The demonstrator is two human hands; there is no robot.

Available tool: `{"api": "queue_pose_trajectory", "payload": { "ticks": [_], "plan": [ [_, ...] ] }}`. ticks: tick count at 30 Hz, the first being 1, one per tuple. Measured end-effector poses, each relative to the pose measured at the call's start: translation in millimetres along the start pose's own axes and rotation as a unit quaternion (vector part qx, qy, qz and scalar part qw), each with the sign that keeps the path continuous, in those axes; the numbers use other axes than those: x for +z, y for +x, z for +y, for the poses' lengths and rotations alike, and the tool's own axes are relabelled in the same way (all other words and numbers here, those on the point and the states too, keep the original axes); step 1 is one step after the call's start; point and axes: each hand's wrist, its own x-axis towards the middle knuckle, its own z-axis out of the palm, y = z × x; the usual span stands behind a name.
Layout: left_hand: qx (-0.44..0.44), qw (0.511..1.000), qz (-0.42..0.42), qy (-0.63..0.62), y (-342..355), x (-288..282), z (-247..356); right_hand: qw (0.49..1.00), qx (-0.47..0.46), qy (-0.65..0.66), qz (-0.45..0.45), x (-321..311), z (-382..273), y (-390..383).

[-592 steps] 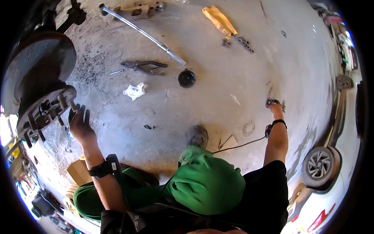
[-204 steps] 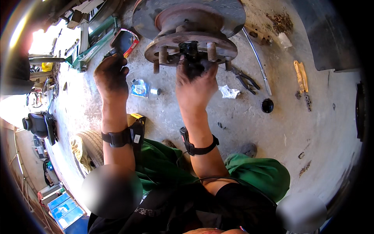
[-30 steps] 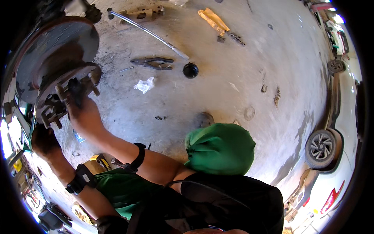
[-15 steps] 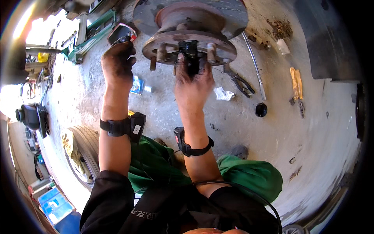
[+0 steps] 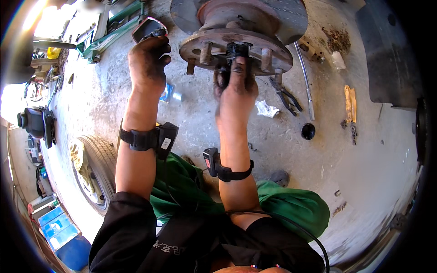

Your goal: The person cleans a brake rotor with a cloth, then lifts and mounts it onto a wheel hub.

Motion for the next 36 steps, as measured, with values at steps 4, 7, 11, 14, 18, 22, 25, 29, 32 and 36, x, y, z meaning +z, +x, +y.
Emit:
{"api": "queue_pose_trajectory", "payload": {
  "ticks": [4, 7, 11, 14, 18, 22, 25, 29, 32, 36],
  "plan": [
    [0.056, 0.995, -0.024, 0.079, 3.3, -1.1, -7.7, 0.856, -0.393, -0.333, 0.044, -5.0, -0.1, 9.1],
    [0.045, 0.997, -0.022, 0.058, 0.8, -0.1, -8.1, 0.801, -0.395, -0.447, 0.049, -4.3, -9.9, 1.1],
    [0.042, 0.998, -0.031, 0.034, 1.5, -3.4, -9.1, 0.787, -0.410, -0.459, 0.051, -2.0, -9.1, -1.1],
    [0.045, 0.997, -0.034, 0.046, 6.6, -10.5, -8.8, 0.804, -0.408, -0.431, 0.048, 4.2, -3.5, -4.0],
    [0.112, 0.983, -0.046, 0.137, 13.2, -6.4, -6.3, 0.829, -0.391, -0.397, 0.048, 8.2, -6.8, 0.0],
    [0.027, 0.996, -0.027, 0.079, 35.2, -10.3, -11.6, 0.668, -0.512, -0.540, 0.017, -25.0, 6.7, 12.4],
    [0.030, 0.994, -0.080, 0.068, 39.5, -26.6, -35.8, 0.838, -0.312, -0.447, 0.021, -36.4, 46.2, 12.3],
    [0.110, 0.978, -0.121, 0.128, 36.4, -58.6, -10.6, 0.982, 0.180, 0.041, -0.050, 23.4, 27.6, -13.1],
    [0.126, 0.965, -0.185, 0.134, 40.4, -49.8, -20.6, 0.998, 0.040, 0.045, 0.019, 10.2, 21.1, -9.2],
    [0.178, 0.936, -0.235, 0.190, 63.5, -66.4, -21.2, 0.869, -0.315, -0.379, 0.047, -3.2, 31.1, -3.9]
  ]
}}
